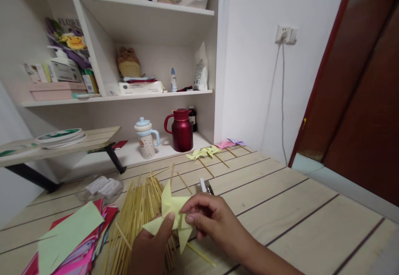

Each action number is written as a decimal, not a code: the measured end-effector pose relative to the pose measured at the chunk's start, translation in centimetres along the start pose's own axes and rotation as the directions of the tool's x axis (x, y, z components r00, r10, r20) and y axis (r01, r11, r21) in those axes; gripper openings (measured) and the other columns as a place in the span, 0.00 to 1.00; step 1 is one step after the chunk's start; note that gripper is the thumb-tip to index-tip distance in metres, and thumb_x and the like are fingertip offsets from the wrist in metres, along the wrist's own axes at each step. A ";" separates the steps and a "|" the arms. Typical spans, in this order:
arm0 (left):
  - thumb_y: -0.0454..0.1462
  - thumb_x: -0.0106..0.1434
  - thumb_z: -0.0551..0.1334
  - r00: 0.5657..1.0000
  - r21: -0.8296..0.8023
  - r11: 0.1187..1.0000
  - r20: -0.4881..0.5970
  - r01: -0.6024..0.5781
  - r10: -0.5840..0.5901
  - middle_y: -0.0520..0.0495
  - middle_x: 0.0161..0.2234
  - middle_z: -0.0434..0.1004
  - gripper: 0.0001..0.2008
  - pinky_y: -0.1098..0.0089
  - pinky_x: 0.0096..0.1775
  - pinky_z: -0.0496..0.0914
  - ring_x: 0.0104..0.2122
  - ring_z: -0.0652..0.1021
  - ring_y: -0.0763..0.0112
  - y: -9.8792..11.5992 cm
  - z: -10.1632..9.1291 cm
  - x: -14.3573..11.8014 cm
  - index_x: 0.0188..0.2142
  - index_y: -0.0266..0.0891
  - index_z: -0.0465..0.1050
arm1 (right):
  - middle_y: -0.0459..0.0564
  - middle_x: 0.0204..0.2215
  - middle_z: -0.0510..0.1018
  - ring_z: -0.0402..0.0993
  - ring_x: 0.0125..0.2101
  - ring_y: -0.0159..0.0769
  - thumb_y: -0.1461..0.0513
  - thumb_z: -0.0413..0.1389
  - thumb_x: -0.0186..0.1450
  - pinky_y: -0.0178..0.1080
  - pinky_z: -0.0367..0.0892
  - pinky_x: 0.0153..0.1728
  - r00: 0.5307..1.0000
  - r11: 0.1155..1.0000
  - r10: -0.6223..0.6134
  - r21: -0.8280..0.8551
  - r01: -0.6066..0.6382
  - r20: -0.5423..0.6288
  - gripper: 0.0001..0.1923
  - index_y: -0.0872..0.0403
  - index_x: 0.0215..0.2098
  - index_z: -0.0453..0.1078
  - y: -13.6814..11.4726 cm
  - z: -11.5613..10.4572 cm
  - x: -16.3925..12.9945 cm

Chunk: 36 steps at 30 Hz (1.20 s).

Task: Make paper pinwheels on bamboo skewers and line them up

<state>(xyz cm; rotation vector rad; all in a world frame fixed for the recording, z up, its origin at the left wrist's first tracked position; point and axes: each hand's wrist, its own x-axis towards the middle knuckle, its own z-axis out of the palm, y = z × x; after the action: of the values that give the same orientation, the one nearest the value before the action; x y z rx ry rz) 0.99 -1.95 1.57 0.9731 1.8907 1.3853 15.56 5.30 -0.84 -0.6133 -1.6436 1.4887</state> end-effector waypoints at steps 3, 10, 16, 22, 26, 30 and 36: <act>0.46 0.47 0.65 0.998 -0.056 0.996 0.018 0.062 -0.061 0.50 0.10 0.65 0.12 0.64 0.28 0.71 0.20 0.75 0.60 0.8 0.1 -0.2 0.17 0.40 0.77 | 0.42 0.26 0.70 0.65 0.17 0.21 0.63 0.60 0.60 0.28 0.63 0.18 0.999 0.998 -0.033 -0.045 0.032 -0.018 0.06 0.54 0.35 0.79 -0.1 -0.1 -0.1; 0.45 0.45 0.66 1.000 0.002 1.000 0.010 0.026 -0.026 0.54 0.09 0.59 0.10 0.66 0.25 0.68 0.15 0.66 0.67 0.7 0.1 -0.2 0.15 0.43 0.76 | 0.45 0.29 0.73 0.66 0.24 0.26 0.65 0.59 0.64 0.28 0.63 0.21 0.993 0.969 -0.111 -0.216 0.117 0.040 0.11 0.46 0.40 0.82 0.0 -0.3 -0.4; 0.48 0.45 0.65 0.998 -0.045 0.997 0.007 0.062 -0.062 0.50 0.11 0.65 0.13 0.64 0.29 0.70 0.21 0.74 0.60 0.8 0.3 -0.3 0.16 0.41 0.77 | 0.45 0.29 0.75 0.70 0.31 0.33 0.66 0.62 0.63 0.36 0.69 0.33 0.986 0.942 -0.167 -0.291 0.167 0.024 0.12 0.45 0.41 0.81 0.1 -0.2 -0.2; 0.45 0.48 0.64 1.000 -0.011 0.999 0.004 0.031 -0.031 0.52 0.10 0.65 0.10 0.64 0.30 0.71 0.21 0.76 0.60 1.2 0.2 -0.4 0.17 0.44 0.78 | 0.45 0.30 0.75 0.71 0.34 0.34 0.69 0.58 0.64 0.38 0.66 0.38 0.977 0.895 -0.206 -0.393 0.211 0.056 0.15 0.44 0.41 0.81 -0.1 -0.4 -0.2; 0.45 0.49 0.65 1.000 -0.007 1.000 0.013 -0.009 0.009 0.52 0.11 0.65 0.11 0.64 0.34 0.72 0.24 0.77 0.59 0.7 0.2 -0.2 0.20 0.42 0.80 | 0.44 0.29 0.73 0.70 0.33 0.34 0.71 0.58 0.62 0.36 0.65 0.36 0.977 0.874 -0.208 -0.439 0.206 0.045 0.13 0.48 0.36 0.79 0.0 -0.4 -0.2; 0.49 0.48 0.66 0.999 -0.060 0.998 0.043 0.001 0.002 0.51 0.12 0.67 0.15 0.63 0.36 0.72 0.28 0.79 0.56 -0.2 0.4 0.0 0.22 0.39 0.80 | 0.42 0.26 0.70 0.67 0.28 0.31 0.72 0.61 0.59 0.33 0.62 0.31 0.985 0.902 -0.172 -0.408 0.143 -0.035 0.08 0.53 0.29 0.75 0.1 -0.2 0.0; 0.49 0.48 0.65 0.998 -0.071 0.997 0.062 0.036 -0.032 0.48 0.15 0.73 0.15 0.64 0.35 0.72 0.30 0.80 0.55 -0.1 0.5 0.0 0.22 0.39 0.79 | 0.42 0.25 0.69 0.65 0.26 0.30 0.70 0.58 0.61 0.33 0.61 0.29 0.987 0.914 -0.145 -0.391 0.106 -0.072 0.07 0.54 0.27 0.73 0.2 -0.3 -0.2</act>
<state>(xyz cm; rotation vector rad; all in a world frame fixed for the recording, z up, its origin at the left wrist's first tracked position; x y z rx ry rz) 1.36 -1.74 1.36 0.9327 1.7924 1.3794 15.85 5.37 -1.05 -0.7660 -1.8755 1.0279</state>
